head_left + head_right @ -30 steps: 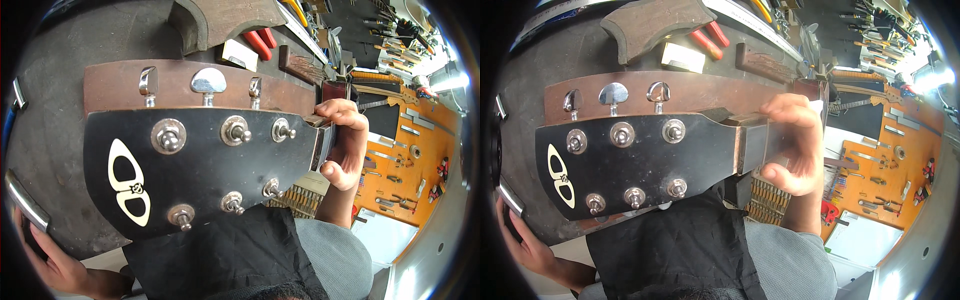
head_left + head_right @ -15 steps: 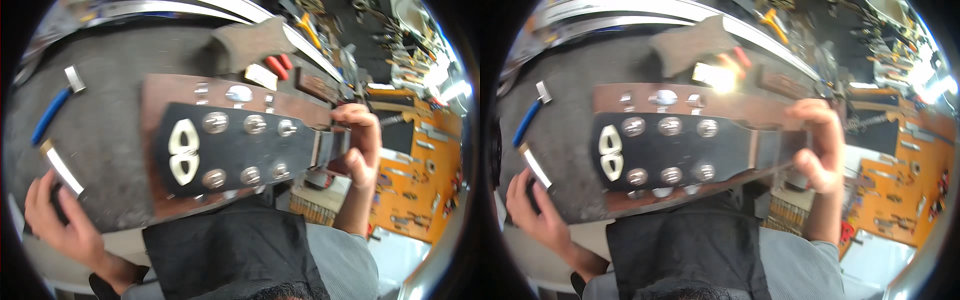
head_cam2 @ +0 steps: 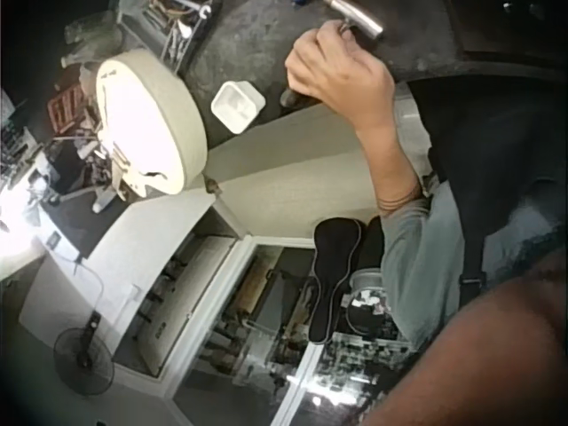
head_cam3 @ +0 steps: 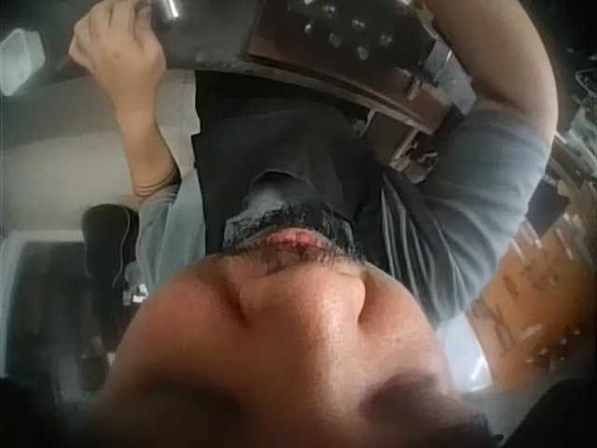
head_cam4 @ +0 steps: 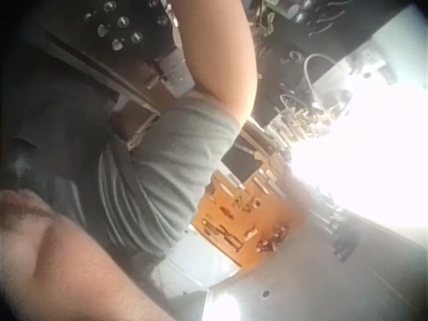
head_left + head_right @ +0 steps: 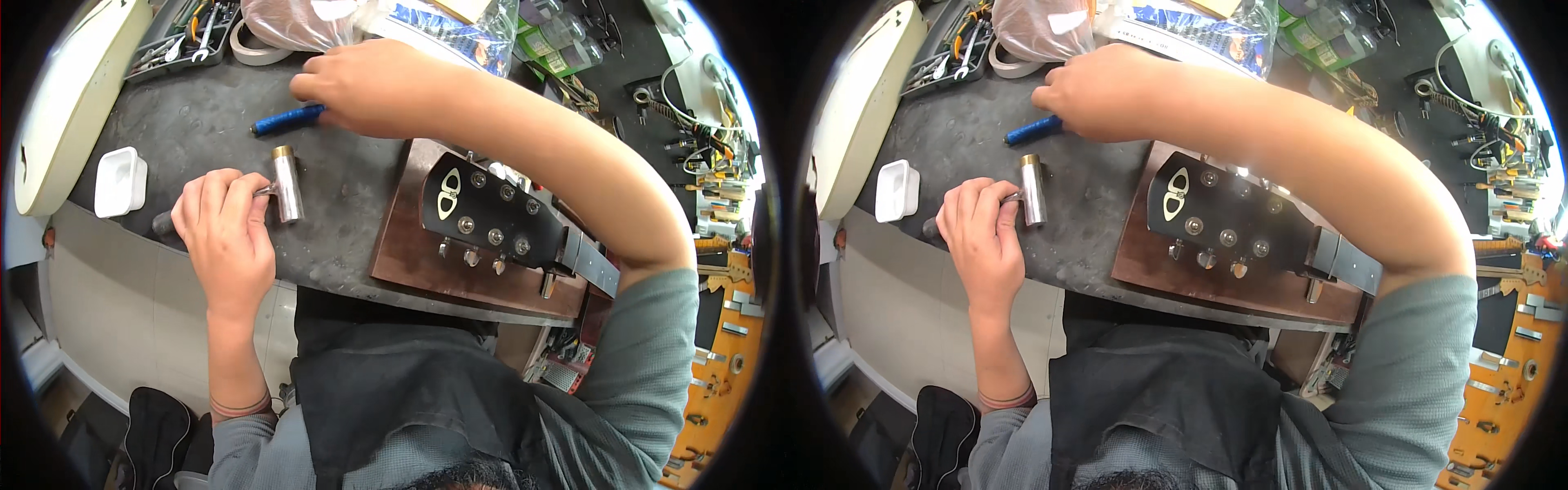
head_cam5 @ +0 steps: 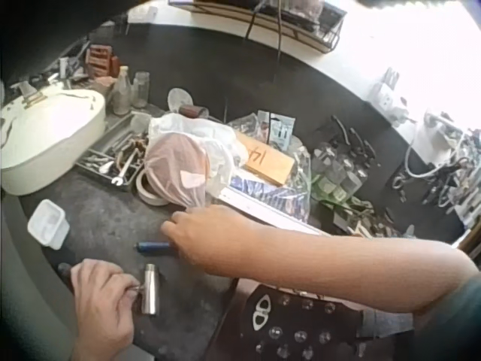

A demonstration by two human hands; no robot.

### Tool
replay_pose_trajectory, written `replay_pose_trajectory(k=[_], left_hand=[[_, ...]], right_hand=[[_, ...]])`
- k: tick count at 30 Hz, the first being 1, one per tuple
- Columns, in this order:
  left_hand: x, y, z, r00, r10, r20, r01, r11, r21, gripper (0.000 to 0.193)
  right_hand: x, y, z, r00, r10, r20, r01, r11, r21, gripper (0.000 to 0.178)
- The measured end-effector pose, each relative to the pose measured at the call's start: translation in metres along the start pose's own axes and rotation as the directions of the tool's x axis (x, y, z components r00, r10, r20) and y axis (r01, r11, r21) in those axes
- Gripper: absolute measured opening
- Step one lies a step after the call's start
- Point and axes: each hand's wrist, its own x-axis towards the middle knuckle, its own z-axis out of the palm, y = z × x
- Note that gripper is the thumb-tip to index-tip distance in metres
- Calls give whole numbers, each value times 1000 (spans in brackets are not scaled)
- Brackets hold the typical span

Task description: The person installs a metal fret wire into a slot on a guitar neck. They use a hammer and a fret hammering tool to tap the fret into place, working from the headstock end towards the body. The person repeatedly checks the alignment and taps the fret to ensure it is seated correctly.

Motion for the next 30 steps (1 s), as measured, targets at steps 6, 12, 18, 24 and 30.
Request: replay_pose_trajectory(k=[6, 12, 18, 24, 30], left_hand=[[-2, 4, 3, 1000, 11, -22, -11, 1000, 2, 9], [-2, 5, 4, 1000, 18, -11, -18, 1000, 20, 9], [-6, 1, 2, 998, 35, -45, -32, 998, 60, 11], [15, 2, -1, 992, -52, -117, 7, 933, -359, 14], [67, 68, -17, 998, 55, 39, -8, 673, -740, 19]], right_hand=[[19, -10, -6, 992, -71, 106, 73, 997, -9, 21], [-34, -11, -63, 990, 135, -30, -109, 897, 429, 30], [-188, -31, -125, 874, 412, -257, -159, 742, 651, 43], [-326, -91, -132, 726, 533, -434, -520, 839, 161, 32], [-360, -125, -102, 577, 728, -370, -629, 685, 368, 20]])
